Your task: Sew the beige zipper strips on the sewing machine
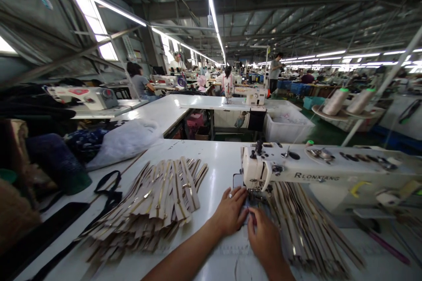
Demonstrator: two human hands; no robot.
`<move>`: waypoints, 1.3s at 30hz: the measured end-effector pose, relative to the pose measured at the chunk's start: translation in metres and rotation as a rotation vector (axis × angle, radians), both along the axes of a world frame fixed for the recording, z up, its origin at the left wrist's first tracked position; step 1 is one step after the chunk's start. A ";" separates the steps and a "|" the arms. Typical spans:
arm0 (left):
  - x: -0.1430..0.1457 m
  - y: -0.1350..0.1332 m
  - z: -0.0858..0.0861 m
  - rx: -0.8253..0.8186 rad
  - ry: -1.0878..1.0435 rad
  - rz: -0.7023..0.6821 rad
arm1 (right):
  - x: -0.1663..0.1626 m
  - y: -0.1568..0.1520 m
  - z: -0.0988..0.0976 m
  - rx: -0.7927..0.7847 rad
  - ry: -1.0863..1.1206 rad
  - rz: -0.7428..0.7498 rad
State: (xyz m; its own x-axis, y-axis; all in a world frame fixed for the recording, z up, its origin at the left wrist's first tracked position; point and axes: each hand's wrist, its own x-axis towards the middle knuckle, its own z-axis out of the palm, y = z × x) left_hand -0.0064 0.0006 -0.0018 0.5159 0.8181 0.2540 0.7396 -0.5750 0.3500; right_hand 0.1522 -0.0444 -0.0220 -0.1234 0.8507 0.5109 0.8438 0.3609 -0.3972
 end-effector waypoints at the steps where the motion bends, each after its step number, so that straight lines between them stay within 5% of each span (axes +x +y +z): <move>1: -0.001 0.000 0.000 -0.011 0.007 -0.003 | 0.000 0.000 0.000 0.010 0.015 0.000; 8: -0.002 0.002 0.003 -0.038 0.062 -0.015 | -0.001 0.003 -0.005 0.042 0.052 0.039; 12: 0.003 -0.002 0.001 -0.003 0.176 0.132 | 0.000 0.005 -0.011 0.053 0.061 0.026; 18: -0.005 -0.047 -0.031 0.145 0.440 0.113 | 0.006 0.012 -0.025 0.042 0.054 0.026; 23: -0.028 -0.062 -0.046 0.290 0.414 0.011 | 0.006 0.013 -0.026 0.007 0.055 0.038; 27: -0.034 -0.047 -0.014 0.249 0.392 -0.068 | 0.003 0.009 -0.018 -0.007 0.077 0.032; 32: -0.027 -0.043 0.066 0.173 0.255 -0.300 | 0.000 0.008 -0.013 -0.021 0.116 -0.001; 36: -0.020 -0.048 0.137 -0.049 -0.289 -0.142 | 0.000 0.008 -0.012 -0.076 0.176 0.008; 39: -0.013 -0.043 0.156 -0.221 -0.703 -0.044 | 0.003 0.007 -0.008 -0.125 0.294 0.020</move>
State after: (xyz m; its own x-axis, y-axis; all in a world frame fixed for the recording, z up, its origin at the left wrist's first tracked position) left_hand -0.0197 -0.0426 0.1541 0.3259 0.8707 0.3683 0.2759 -0.4602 0.8438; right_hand 0.1550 -0.0376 -0.0297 -0.0034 0.9081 0.4187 0.6795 0.3093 -0.6653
